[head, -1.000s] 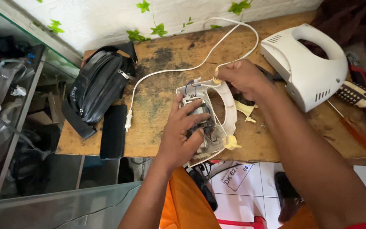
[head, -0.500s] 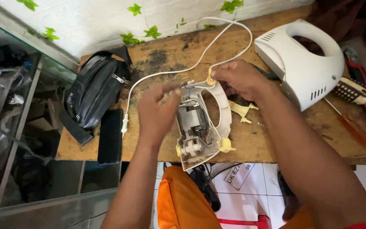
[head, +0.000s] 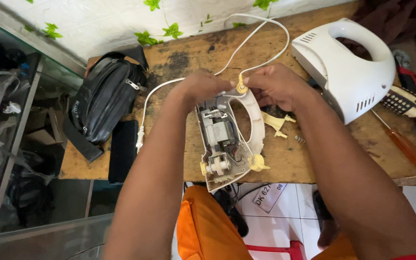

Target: The person disassembles a white handheld appliance, removing the motor and internal components from the plastic casing. They manipulate the internal wiring and yellow plastic parts, then separate the motor assembly from the main body.

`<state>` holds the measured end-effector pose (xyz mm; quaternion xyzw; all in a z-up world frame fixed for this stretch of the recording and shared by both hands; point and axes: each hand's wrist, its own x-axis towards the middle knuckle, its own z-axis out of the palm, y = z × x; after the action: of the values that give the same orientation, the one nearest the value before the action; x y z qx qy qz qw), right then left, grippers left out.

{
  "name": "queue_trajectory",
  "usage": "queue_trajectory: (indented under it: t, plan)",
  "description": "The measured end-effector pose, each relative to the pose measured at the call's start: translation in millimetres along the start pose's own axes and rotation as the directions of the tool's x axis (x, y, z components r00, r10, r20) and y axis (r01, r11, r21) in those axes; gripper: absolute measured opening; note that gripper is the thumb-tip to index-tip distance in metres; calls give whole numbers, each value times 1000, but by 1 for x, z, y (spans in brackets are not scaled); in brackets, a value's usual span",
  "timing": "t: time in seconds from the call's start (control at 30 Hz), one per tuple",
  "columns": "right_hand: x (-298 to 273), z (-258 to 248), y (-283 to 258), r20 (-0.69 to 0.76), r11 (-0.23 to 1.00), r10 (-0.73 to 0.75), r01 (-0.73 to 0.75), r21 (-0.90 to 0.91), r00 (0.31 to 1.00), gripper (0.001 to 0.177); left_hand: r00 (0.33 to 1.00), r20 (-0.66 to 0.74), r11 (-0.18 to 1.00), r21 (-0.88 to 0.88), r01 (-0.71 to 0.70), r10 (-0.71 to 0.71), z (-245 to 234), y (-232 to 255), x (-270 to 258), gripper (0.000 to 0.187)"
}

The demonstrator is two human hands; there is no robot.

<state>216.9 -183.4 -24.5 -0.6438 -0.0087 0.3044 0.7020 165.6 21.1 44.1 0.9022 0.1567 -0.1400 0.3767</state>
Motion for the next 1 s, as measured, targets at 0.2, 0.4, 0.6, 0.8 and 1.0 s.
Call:
queue_trajectory:
  t: [0.2, 0.4, 0.6, 0.8, 1.0]
  plan:
    - [-11, 5, -7, 20, 999, -26, 26, -29, 999, 15, 998, 43, 996, -74, 41, -38, 15, -2, 4, 49]
    - [1, 5, 4, 26, 999, -38, 39, -20, 999, 10, 999, 40, 998, -48, 34, -32, 28, -30, 45, 47]
    - [-6, -2, -3, 64, 998, -10, 14, -63, 998, 14, 997, 64, 997, 57, 42, -46, 39, -39, 62, 42]
    - [-6, -8, 0, 66, 999, 21, -18, -43, 998, 20, 995, 99, 996, 88, 7, -16, 25, -20, 38, 51]
    - [-1, -3, 4, 83, 997, -32, 37, -61, 996, 19, 986, 153, 962, 254, -97, 59, 27, -27, 59, 48]
